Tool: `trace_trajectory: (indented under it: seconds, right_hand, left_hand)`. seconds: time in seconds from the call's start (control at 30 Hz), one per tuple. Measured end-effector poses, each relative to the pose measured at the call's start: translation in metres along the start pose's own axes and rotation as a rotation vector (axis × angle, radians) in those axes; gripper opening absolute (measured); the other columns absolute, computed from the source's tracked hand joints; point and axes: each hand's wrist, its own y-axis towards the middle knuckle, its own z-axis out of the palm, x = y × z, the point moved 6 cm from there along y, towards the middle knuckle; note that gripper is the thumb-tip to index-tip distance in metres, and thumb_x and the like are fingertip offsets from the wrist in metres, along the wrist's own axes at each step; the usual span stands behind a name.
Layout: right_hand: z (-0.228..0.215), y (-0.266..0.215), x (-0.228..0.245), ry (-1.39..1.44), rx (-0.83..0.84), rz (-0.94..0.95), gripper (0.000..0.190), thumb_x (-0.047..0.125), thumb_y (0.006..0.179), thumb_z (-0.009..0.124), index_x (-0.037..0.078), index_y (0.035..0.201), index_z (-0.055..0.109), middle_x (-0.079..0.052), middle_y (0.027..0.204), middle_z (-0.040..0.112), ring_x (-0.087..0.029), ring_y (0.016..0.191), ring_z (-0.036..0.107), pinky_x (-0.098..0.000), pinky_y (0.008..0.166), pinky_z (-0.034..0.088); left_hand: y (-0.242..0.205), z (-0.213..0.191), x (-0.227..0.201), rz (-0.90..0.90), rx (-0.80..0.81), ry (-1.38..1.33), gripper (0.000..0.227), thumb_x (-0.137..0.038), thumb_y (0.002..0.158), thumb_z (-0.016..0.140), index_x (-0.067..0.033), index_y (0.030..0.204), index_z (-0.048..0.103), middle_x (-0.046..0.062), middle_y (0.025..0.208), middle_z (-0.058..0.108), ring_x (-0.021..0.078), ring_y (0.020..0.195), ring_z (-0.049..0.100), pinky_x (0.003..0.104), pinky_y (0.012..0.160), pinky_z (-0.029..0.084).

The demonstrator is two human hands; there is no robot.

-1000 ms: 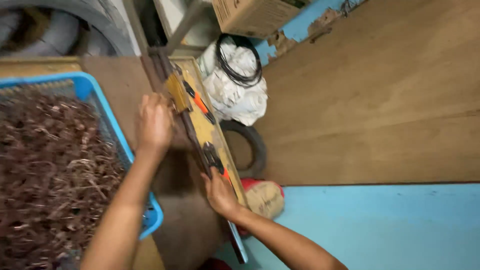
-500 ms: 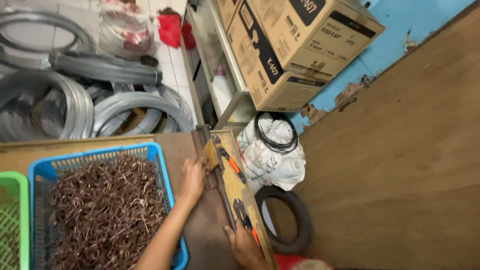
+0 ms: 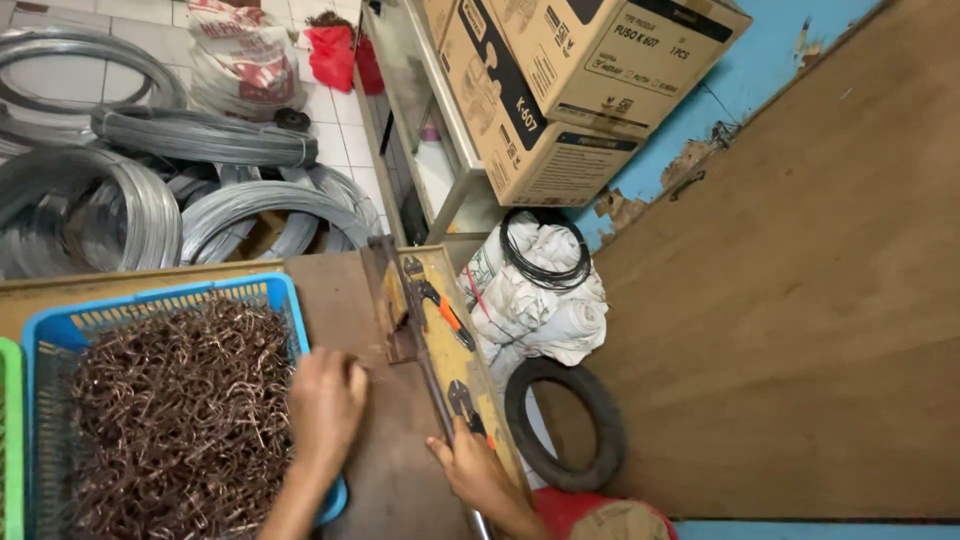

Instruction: Sorting and processing small copper wire pieces using a manual lever-operated tool.

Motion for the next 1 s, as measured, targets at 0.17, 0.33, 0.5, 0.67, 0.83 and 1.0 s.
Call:
trace_trajectory:
  seconds: [0.17,0.33,0.5,0.67,0.83,1.0]
  right_hand:
    - [0.027,0.023,-0.027,-0.070,-0.053,0.004,0.053,0.043,0.099,0.057,-0.001,0.129,0.052,-0.024,0.081,0.072,-0.047,0.068,0.069,-0.0559,0.061,0.052]
    - [0.033,0.018,-0.031,-0.026,-0.040,-0.033,0.058,0.040,0.098,0.056,0.004,0.142,0.047,-0.021,0.099,0.074,-0.045,0.085,0.071,-0.0525,0.076,0.054]
    - [0.035,0.025,-0.043,-0.024,-0.112,-0.037,0.038,0.037,0.097,0.062,0.001,0.108,0.061,-0.018,0.084,0.075,-0.041,0.073,0.073,-0.0497,0.067,0.055]
    - [0.042,0.039,-0.054,-0.076,-0.105,-0.026,0.048,0.044,0.097,0.059,0.001,0.120,0.057,-0.024,0.090,0.074,-0.045,0.080,0.071,-0.0521,0.071,0.055]
    - [0.041,0.035,-0.052,-0.198,-0.103,0.034,0.052,0.050,0.096,0.058,0.006,0.123,0.054,-0.026,0.093,0.073,-0.049,0.085,0.071,-0.0569,0.074,0.054]
    - [-0.001,0.008,0.061,-0.514,-0.489,-0.198,0.085,0.029,0.078,0.074,0.008,0.151,0.036,-0.023,0.131,0.057,-0.043,0.116,0.058,-0.0533,0.100,0.046]
  left_hand:
    - [0.004,-0.087,0.021,0.012,-0.218,0.201,0.010,-0.013,0.088,0.078,-0.0049,0.093,0.073,0.010,0.090,0.069,0.0211,0.079,0.058,0.033,0.072,0.052]
    - [-0.028,-0.155,0.047,-0.024,-0.470,0.339,0.012,-0.007,0.094,0.081,-0.0004,0.102,0.075,0.010,0.102,0.063,0.0286,0.095,0.058,0.041,0.093,0.052]
    - [-0.043,-0.168,0.097,-0.181,-0.497,0.553,0.011,-0.017,0.094,0.082,-0.0090,0.101,0.079,0.004,0.094,0.070,0.0189,0.086,0.057,0.033,0.086,0.048]
    - [-0.055,-0.173,0.124,-0.249,-0.481,0.520,0.014,-0.018,0.092,0.081,-0.0053,0.098,0.079,0.008,0.095,0.074,0.0224,0.085,0.061,0.037,0.089,0.049]
    - [-0.071,-0.166,0.145,-0.323,-0.319,0.578,0.024,-0.034,0.097,0.074,-0.0127,0.104,0.082,0.006,0.102,0.079,0.0189,0.086,0.059,0.036,0.089,0.043]
    - [-0.093,-0.217,0.127,-0.228,-0.414,0.563,0.016,-0.020,0.093,0.075,-0.0078,0.103,0.078,0.009,0.098,0.067,0.0275,0.093,0.060,0.039,0.088,0.049]
